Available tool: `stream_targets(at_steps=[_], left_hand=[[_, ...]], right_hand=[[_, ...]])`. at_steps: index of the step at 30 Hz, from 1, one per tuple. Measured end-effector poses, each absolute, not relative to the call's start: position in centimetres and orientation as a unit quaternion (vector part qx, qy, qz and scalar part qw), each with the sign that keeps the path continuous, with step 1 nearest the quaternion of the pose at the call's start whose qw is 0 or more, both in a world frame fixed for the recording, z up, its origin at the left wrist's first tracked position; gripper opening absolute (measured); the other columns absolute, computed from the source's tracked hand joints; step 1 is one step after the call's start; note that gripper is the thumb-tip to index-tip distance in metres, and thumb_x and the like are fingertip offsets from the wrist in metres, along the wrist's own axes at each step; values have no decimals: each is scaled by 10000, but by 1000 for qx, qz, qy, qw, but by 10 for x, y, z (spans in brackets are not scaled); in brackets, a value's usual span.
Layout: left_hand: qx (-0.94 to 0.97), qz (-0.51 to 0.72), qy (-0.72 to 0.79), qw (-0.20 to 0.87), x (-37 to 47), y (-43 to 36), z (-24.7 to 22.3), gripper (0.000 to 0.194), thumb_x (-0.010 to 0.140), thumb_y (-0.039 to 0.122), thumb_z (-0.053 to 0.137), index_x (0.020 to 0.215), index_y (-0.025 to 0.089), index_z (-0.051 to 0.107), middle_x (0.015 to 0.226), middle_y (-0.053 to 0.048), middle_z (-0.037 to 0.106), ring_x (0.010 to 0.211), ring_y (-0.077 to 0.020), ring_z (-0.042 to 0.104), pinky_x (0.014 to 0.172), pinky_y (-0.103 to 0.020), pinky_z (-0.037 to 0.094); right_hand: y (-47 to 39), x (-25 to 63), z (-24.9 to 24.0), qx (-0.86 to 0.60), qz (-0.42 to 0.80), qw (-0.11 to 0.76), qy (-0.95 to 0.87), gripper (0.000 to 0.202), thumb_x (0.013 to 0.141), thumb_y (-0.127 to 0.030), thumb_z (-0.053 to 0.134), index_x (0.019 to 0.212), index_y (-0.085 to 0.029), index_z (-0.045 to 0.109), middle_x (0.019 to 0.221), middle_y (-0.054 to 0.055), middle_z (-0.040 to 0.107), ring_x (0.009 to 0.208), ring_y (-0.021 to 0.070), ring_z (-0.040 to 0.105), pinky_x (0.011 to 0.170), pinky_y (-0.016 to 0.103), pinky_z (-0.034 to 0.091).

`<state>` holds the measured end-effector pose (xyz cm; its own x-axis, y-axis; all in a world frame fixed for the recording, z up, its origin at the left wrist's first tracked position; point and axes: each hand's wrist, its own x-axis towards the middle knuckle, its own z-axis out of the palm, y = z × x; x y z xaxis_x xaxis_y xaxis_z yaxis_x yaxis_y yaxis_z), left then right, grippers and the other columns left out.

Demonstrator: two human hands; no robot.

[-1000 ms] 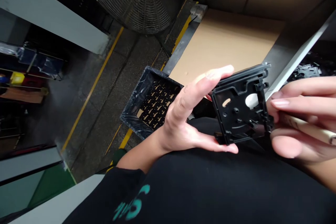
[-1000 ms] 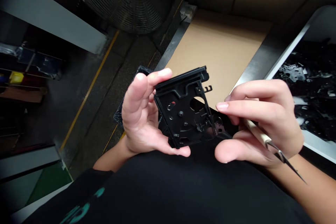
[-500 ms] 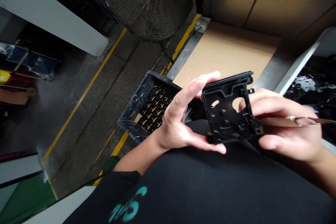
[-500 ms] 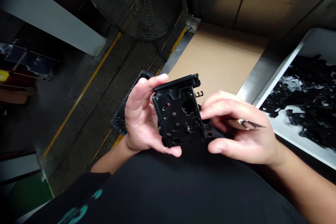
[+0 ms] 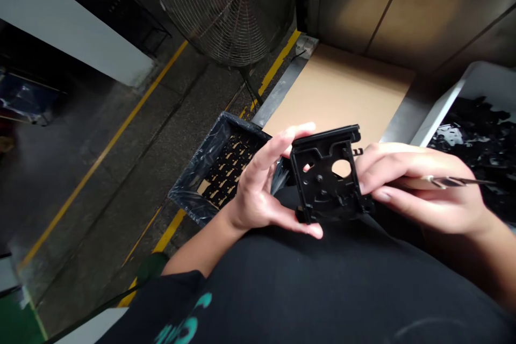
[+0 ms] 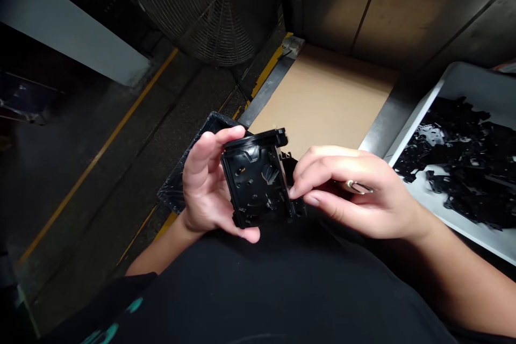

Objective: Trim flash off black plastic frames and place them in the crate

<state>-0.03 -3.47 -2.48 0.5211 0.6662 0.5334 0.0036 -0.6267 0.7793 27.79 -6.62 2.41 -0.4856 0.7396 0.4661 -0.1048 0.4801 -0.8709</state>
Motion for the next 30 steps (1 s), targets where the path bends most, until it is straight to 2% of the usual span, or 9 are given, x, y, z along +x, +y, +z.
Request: stream_targets(at_steps=[3,7,11,14,20,25,28,30], left_hand=[[769,488,187,367,-1,-33,-22,1247,659,856,792,1669,409,213,1651,-83,472,1495,-369,528,1090,-513,582],[757,492,223,368,-7,-33,-17,1177,713,867,732,1670,437,198,1666,-34,461,1512,-349,509,1100,-473,564],[764,482,216,371,-19,-31,-14,1311,613,773,886,1682,403,223,1620,-93,533,1458,-358,575,1055,-494,607],[751,504,225,362,-26,-31,-16,1354,558,782,906,1679,415,243,1592,-84,571,1424,-342,613,1025,-453,632],[744,511,240,356,-37,-34,-17,1280,660,788,847,1691,368,215,1651,-95,481,1490,-361,537,1071,-471,608],[746,516,253,338,-53,-30,-15,1269,676,816,817,1691,379,193,1678,-94,421,1564,-377,435,1119,-498,584],[751,507,253,338,-62,-29,-15,1278,660,810,834,1685,418,180,1687,-88,399,1582,-399,403,1132,-546,571],[749,507,256,340,-66,-29,-15,1268,660,807,835,1679,444,174,1695,-83,385,1594,-409,382,1145,-569,556]], right_hand=[[-61,277,31,-231,434,445,-749,344,877,-20,737,1140,-237,784,951,60,787,870,227,739,707,357,607],[-53,273,44,-242,384,409,-792,311,878,-49,755,1114,-250,784,930,55,794,854,236,757,707,365,619],[-53,265,54,-269,328,363,-830,221,893,-80,760,1033,-251,770,916,44,775,774,199,742,672,327,599],[-53,257,51,-291,271,363,-843,172,916,-88,744,968,-252,751,920,46,766,723,181,712,635,314,560],[-45,241,34,-226,207,383,-871,149,884,-117,764,941,-242,706,932,51,721,683,163,653,583,300,501],[-44,225,32,-244,273,427,-827,166,876,-117,677,955,-262,672,893,52,674,695,192,644,571,331,519],[-44,218,25,-253,362,461,-769,119,920,-162,646,969,-267,674,825,58,651,711,236,648,586,386,535],[-43,213,19,-274,403,471,-735,99,962,-196,639,903,-266,677,766,52,629,701,247,645,586,400,522]])
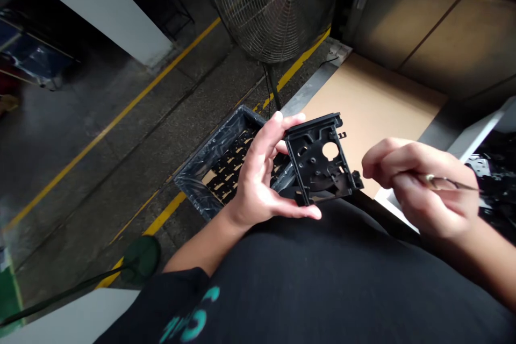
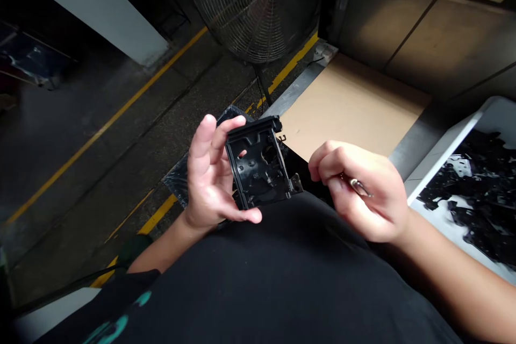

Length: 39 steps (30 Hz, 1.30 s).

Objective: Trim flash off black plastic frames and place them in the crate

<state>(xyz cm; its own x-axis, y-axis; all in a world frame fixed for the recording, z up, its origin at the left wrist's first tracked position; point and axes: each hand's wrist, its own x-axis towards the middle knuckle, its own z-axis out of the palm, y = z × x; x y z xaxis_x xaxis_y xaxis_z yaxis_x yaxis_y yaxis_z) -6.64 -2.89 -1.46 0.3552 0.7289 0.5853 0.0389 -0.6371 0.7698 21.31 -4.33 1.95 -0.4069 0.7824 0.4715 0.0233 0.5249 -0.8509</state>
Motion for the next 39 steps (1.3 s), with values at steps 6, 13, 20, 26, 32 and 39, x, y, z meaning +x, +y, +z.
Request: stream_targets(at_steps=[6,13,20,26,32,39], left_hand=[[747,510,260,338,-78,-28,-16,1252,676,782,841,1681,432,182,1700,-91,384,1598,-412,374,1184,-599,517],[751,516,247,330,-86,-22,-27,1225,717,714,863,1680,471,146,1704,-84,382,1544,-380,472,1149,-605,554],[764,533,232,281,-83,-17,-37,1191,770,725,818,1685,468,101,1676,-58,412,1535,-330,491,1186,-520,533],[740,538,255,314,-76,-20,-36,1249,710,710,872,1686,445,139,1690,-85,402,1577,-383,416,1276,-567,423],[740,527,255,332,-81,-18,-45,1327,682,571,959,1692,441,109,1705,-98,369,1568,-344,437,1247,-507,456],[702,514,284,403,-104,-19,-31,1421,616,520,1007,1708,378,109,1662,-169,424,1509,-384,483,1123,-533,543]], right_hand=[[-43,184,11,-346,546,468,-602,159,1004,-293,684,859,-229,683,835,37,660,697,173,596,525,294,451],[-36,161,7,-259,785,409,-386,234,920,-356,792,820,-198,651,807,-42,558,492,44,344,387,184,241],[-36,164,10,-303,820,372,-313,190,935,-354,790,861,-206,696,868,-33,570,509,34,276,406,173,237],[-39,163,16,-337,804,380,-311,293,995,-471,710,841,-224,734,703,-44,433,517,64,270,428,188,227],[-34,159,10,-364,784,382,-327,306,890,-474,830,810,-215,688,783,-24,493,559,71,317,440,186,237],[-36,140,2,-352,788,374,-340,254,962,-504,735,942,-251,728,740,-49,435,533,63,272,475,208,193]])
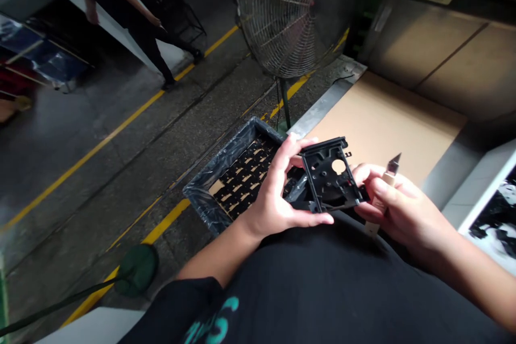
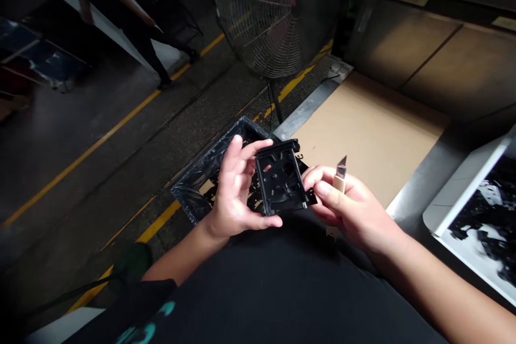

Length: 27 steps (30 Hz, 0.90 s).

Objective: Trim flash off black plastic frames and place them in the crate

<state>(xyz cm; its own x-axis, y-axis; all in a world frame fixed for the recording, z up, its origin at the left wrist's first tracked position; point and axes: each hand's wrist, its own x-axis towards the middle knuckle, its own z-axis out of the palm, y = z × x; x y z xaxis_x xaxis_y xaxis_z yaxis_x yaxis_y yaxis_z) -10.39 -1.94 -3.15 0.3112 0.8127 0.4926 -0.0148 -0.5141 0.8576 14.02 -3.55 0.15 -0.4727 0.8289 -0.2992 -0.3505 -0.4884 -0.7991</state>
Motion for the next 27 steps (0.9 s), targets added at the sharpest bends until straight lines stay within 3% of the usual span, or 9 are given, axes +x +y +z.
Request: stream_targets(at_steps=[4,10,18,27], left_hand=[[696,505,291,419,-118,-24,-18,1437,599,553,1004,1707,383,106,1653,-166,431,1482,-401,503,1143,-564,524],[721,518,237,396,-130,-25,-13,1458,615,568,990,1703,415,30,1669,-134,416,1457,-370,532,1161,-582,508],[712,507,224,431,-122,-19,-11,1453,607,590,985,1706,393,55,1666,-130,418,1460,-360,530,1176,-560,506],[712,470,214,476,-99,-12,-9,1454,588,686,956,1690,436,40,1668,-110,397,1466,-381,521,1188,-599,500]], right_hand=[[-38,126,1,-346,792,356,-355,189,975,-449,739,963,-262,722,712,-56,406,563,80,294,507,215,253],[-39,118,-5,-285,781,360,-423,185,949,-444,762,951,-259,751,904,14,601,626,108,425,526,244,339],[-41,123,0,-278,763,385,-439,178,894,-475,811,928,-305,769,887,9,643,784,176,588,648,265,453],[-52,145,-1,-297,747,419,-422,185,912,-504,787,946,-323,794,801,-4,620,595,167,507,644,322,503]])
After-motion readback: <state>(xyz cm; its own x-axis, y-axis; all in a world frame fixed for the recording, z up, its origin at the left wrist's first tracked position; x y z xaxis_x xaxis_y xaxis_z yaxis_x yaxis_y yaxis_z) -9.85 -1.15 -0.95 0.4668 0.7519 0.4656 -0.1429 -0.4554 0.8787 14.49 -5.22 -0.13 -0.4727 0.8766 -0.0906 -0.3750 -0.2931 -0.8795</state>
